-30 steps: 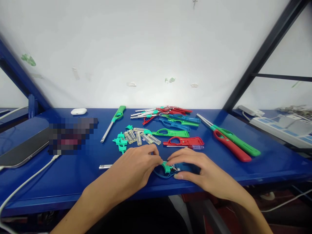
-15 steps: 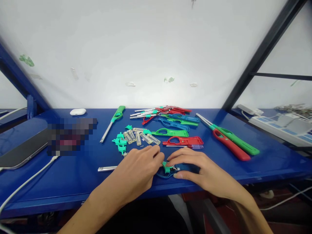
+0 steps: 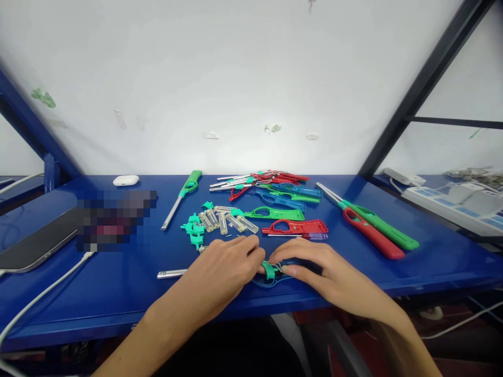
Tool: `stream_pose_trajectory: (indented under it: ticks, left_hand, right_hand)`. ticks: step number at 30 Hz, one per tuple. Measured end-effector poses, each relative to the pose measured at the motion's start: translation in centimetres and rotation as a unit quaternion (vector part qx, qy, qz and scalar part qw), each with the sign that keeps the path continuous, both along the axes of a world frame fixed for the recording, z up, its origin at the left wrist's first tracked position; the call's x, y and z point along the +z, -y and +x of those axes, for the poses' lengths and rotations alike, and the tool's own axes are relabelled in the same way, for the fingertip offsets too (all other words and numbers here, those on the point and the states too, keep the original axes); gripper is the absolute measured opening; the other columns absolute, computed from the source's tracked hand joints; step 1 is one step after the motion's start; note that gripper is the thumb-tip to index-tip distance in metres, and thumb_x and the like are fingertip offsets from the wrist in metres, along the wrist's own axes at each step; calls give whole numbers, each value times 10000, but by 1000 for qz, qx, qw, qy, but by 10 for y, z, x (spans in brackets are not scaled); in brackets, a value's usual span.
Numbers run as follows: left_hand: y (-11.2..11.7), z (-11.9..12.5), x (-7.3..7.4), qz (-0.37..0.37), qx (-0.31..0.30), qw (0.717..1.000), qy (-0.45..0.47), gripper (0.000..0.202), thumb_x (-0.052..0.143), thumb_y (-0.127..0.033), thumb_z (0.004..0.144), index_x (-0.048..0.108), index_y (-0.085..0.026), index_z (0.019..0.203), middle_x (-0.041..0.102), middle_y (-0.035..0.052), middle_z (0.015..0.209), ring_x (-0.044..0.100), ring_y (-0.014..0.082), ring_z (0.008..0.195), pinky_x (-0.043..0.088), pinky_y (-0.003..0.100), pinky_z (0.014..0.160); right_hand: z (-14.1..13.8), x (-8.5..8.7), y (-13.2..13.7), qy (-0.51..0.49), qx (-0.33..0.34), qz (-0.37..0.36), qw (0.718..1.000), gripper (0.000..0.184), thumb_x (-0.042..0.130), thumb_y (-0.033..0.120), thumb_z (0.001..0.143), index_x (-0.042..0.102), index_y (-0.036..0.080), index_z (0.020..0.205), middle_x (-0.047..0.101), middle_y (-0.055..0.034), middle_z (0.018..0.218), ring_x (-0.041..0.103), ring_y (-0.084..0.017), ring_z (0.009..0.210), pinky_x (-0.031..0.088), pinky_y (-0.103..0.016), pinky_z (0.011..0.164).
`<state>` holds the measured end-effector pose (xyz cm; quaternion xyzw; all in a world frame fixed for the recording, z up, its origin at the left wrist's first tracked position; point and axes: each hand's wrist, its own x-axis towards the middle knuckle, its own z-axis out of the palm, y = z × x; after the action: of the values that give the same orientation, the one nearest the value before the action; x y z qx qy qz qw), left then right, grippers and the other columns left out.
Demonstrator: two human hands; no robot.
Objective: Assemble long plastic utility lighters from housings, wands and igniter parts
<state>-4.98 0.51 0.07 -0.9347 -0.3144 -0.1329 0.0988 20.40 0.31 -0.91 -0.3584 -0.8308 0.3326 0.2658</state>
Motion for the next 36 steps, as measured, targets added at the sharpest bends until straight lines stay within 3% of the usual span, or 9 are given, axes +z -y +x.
stream_pose_trajectory:
  ticks: [8, 13, 18, 29, 36]
  left_hand:
    - [2, 3, 12, -16, 14, 997, -75, 143, 691, -138, 994, 571, -194, 939, 621, 7, 916, 621, 197, 716, 204, 316, 517]
    - [2, 3, 6, 0, 21, 996, -87, 257, 741, -69, 922, 524, -207, 940, 598, -1, 934, 609, 195, 695, 188, 313, 502]
    - [0, 2, -1, 9, 21, 997, -79, 228, 695, -81, 959, 507, -210, 964, 583, -4, 935, 593, 190, 682, 174, 324, 501]
    - [-2, 1, 2, -9, 11, 998, -64, 174, 603, -112, 1029, 489, -216, 947, 552, -12, 895, 531, 188, 633, 191, 334, 508]
    - [-3, 0, 0, -32, 13, 998, -53, 226, 564, -16, 999, 484, -222, 953, 548, -14, 906, 512, 184, 629, 207, 331, 511]
  right_hand:
    - [-2, -1, -2, -17, -30, -44, 998, 144, 685, 385, 1029, 757, 326, 1140, 779, 58, 1187, 693, -164, 1138, 483, -268, 1032]
    - [-2, 0, -2, -18, -30, -53, 998, 154, 689, 387, 1023, 767, 306, 1128, 783, 28, 1188, 696, -194, 1140, 487, -296, 1036]
    - [-3, 1, -2, -15, -36, -54, 998, 154, 692, 381, 1018, 769, 305, 1127, 782, 21, 1181, 693, -203, 1137, 488, -309, 1036]
    - [-5, 4, -1, -9, -49, -53, 997, 161, 689, 306, 1004, 755, 289, 1150, 774, -7, 1227, 686, -232, 1174, 494, -356, 1065]
    - [-4, 3, -1, -14, -50, -55, 997, 173, 707, 295, 996, 750, 299, 1164, 769, 12, 1236, 681, -215, 1180, 487, -334, 1066]
